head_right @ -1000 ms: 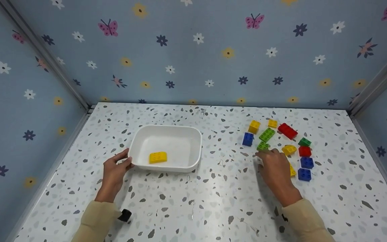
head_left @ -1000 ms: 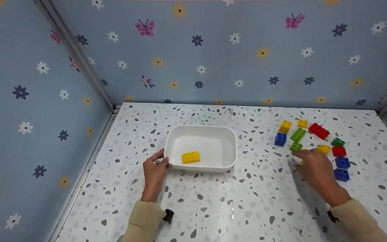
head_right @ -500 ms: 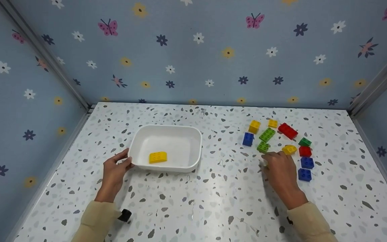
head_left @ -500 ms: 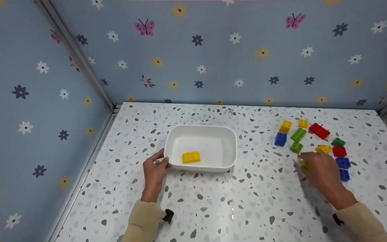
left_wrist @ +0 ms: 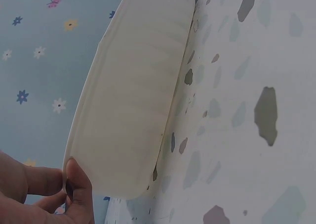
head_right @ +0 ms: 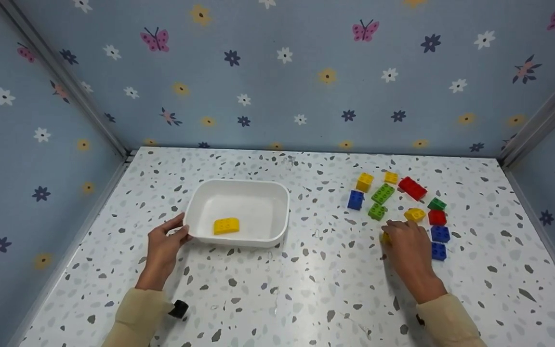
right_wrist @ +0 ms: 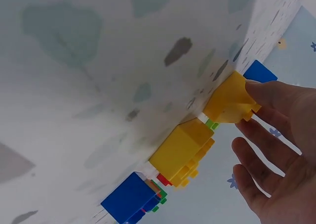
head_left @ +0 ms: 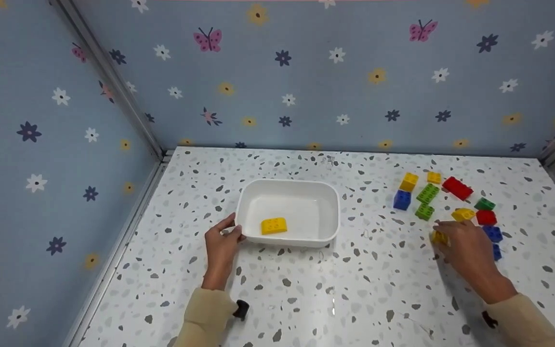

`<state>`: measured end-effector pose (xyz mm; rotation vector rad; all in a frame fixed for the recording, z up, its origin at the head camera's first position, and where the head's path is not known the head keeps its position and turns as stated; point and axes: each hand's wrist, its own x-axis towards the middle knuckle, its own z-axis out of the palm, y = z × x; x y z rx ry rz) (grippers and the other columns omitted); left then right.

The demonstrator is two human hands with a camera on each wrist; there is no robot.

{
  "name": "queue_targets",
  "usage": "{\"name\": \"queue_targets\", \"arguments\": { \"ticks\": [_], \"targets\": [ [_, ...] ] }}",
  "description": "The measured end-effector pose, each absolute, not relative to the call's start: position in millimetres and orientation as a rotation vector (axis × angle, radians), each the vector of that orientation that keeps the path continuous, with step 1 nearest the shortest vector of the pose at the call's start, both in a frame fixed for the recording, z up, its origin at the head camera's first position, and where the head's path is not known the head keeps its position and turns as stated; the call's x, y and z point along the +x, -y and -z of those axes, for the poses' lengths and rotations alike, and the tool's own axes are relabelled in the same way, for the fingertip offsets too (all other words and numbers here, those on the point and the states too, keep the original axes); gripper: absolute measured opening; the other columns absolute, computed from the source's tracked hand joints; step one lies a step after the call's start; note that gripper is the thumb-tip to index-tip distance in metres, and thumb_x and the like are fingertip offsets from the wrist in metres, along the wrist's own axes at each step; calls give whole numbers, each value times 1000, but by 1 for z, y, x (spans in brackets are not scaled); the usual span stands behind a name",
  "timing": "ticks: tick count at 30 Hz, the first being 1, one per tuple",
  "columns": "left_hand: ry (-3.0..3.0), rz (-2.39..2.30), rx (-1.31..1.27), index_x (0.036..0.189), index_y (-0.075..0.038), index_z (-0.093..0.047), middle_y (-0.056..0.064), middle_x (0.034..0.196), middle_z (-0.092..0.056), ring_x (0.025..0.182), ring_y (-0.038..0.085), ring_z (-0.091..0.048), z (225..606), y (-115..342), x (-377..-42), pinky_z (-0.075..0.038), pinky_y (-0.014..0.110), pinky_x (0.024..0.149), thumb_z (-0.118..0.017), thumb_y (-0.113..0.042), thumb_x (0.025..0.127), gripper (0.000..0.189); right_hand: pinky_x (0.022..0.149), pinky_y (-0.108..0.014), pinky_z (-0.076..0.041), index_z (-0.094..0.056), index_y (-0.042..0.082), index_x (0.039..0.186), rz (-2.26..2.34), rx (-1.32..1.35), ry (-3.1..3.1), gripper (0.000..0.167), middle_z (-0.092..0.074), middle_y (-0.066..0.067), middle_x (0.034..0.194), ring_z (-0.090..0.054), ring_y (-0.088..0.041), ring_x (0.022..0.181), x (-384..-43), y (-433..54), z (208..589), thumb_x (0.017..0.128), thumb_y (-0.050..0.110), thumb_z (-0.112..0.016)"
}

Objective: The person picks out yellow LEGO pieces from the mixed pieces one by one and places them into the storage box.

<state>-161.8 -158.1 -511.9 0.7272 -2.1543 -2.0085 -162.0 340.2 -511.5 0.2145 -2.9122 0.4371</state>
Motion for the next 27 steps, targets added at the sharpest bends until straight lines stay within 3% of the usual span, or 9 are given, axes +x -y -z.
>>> {"name": "queue_targets", "arguments": {
  "ticks": [13,19,27],
  "targets": [
    [2130,2020,724,145,3,-61,22,130,-58,81,11,-57,511,157,-162,-57,15,73,-62,3,103,42,86,-62,-54,-77,-5,115,-411,240,2878,36,-75,-27,112,-63,-47,100,-163,-342,513,81,-4,-88],
    [2062,2079,707,143,6,-61,23,128,-56,79,10,-56,512,158,-162,-58,15,72,-62,6,101,42,89,-64,-53,-77,-7,114,-424,271,2859,36,-75,-28,112,-62,-50,102,-162,-343,514,79,-10,-86],
    [2122,2041,744,146,2,-60,21,131,-58,83,11,-56,512,159,-160,-58,15,75,-63,3,102,44,90,-65,-53,-77,-7,114,-416,266,2859,36,-75,-28,112,-63,-50,103,-161,-341,515,80,-10,-86]
  ]
}}
